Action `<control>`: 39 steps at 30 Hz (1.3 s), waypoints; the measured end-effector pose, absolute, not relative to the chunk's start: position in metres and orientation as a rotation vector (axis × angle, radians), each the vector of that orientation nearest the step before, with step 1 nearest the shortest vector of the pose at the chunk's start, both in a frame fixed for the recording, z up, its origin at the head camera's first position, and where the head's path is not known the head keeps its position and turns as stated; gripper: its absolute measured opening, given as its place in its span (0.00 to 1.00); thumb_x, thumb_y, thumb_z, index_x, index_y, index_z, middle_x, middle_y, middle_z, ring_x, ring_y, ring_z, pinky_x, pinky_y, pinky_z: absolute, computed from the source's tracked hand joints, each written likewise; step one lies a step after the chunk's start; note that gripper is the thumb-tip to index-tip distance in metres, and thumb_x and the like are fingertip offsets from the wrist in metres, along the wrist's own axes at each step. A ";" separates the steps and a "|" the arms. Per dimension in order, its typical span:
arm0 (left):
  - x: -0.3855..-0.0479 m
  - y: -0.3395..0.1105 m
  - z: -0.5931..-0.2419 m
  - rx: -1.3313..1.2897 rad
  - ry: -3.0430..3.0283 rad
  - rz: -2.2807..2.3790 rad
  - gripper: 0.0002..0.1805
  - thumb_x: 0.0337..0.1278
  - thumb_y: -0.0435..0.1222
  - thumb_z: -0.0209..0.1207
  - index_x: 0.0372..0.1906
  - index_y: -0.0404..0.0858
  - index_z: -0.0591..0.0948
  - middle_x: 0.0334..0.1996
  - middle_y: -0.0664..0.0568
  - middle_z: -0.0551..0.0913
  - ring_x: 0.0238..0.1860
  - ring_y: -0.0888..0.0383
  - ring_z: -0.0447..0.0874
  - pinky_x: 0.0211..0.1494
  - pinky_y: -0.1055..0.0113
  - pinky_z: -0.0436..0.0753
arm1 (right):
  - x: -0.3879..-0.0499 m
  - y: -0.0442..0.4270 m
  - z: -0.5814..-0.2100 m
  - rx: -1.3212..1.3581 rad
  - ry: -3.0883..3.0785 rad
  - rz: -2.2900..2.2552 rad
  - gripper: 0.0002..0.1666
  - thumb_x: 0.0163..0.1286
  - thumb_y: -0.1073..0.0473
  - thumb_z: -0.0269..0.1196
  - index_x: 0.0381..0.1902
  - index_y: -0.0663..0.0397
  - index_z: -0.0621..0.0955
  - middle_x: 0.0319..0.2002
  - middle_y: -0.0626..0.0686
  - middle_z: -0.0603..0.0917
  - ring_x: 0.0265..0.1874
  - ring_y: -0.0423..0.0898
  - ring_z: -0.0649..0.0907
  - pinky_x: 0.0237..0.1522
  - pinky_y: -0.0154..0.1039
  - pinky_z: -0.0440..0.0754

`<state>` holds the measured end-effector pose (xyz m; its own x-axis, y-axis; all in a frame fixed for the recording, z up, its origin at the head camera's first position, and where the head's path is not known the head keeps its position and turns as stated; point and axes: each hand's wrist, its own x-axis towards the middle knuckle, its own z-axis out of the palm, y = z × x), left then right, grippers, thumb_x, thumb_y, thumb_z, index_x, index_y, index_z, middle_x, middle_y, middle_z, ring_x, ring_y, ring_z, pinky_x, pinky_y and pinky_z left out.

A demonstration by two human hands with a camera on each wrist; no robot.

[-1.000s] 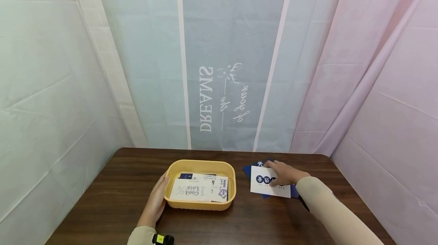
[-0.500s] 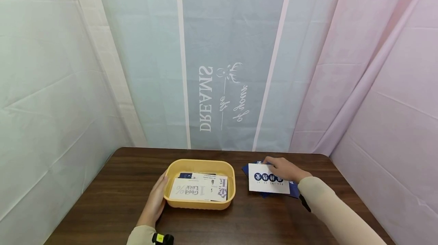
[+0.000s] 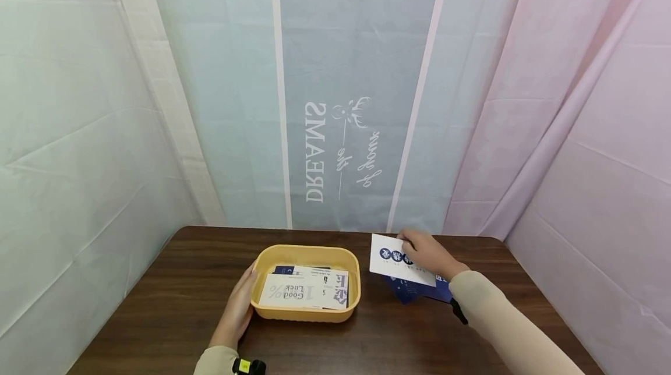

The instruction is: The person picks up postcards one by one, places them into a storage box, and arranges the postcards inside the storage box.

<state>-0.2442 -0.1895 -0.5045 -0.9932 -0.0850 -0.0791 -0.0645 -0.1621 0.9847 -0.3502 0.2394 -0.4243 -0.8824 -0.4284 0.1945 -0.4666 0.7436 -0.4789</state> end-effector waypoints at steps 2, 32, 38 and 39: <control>-0.245 -0.190 -0.505 0.180 -2.023 -2.382 0.33 0.83 0.47 0.34 0.81 0.35 0.46 0.79 0.37 0.43 0.78 0.41 0.40 0.77 0.43 0.46 | -0.350 0.233 -0.424 0.742 -2.835 0.825 0.11 0.75 0.63 0.50 0.44 0.50 0.80 0.33 0.44 0.78 0.30 0.42 0.75 0.34 0.40 0.75; -0.246 -0.190 -0.504 0.179 -2.032 -2.377 0.34 0.83 0.47 0.35 0.81 0.35 0.45 0.80 0.38 0.42 0.78 0.41 0.39 0.77 0.44 0.45 | -0.333 0.111 -0.409 1.064 -2.784 0.849 0.12 0.72 0.62 0.53 0.49 0.51 0.80 0.39 0.43 0.79 0.36 0.40 0.77 0.40 0.39 0.78; -0.246 -0.190 -0.505 0.190 -2.032 -2.373 0.33 0.83 0.47 0.35 0.81 0.35 0.45 0.80 0.38 0.42 0.78 0.41 0.39 0.77 0.44 0.44 | -0.337 0.086 -0.406 1.131 -2.880 0.841 0.12 0.72 0.62 0.53 0.50 0.53 0.79 0.40 0.44 0.79 0.36 0.40 0.77 0.40 0.38 0.78; -0.246 -0.190 -0.505 0.190 -2.034 -2.370 0.33 0.83 0.47 0.35 0.81 0.35 0.46 0.80 0.38 0.42 0.78 0.41 0.39 0.77 0.44 0.44 | -0.338 0.082 -0.407 1.135 -2.898 0.835 0.12 0.73 0.62 0.53 0.50 0.53 0.79 0.39 0.43 0.79 0.36 0.39 0.78 0.40 0.37 0.78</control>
<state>-0.2459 -0.1900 -0.5049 -0.9925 -0.0887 -0.0837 -0.0692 -0.1548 0.9855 -0.3380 0.0817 -0.4068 -0.7490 -0.6535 0.1096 -0.6116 0.6182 -0.4936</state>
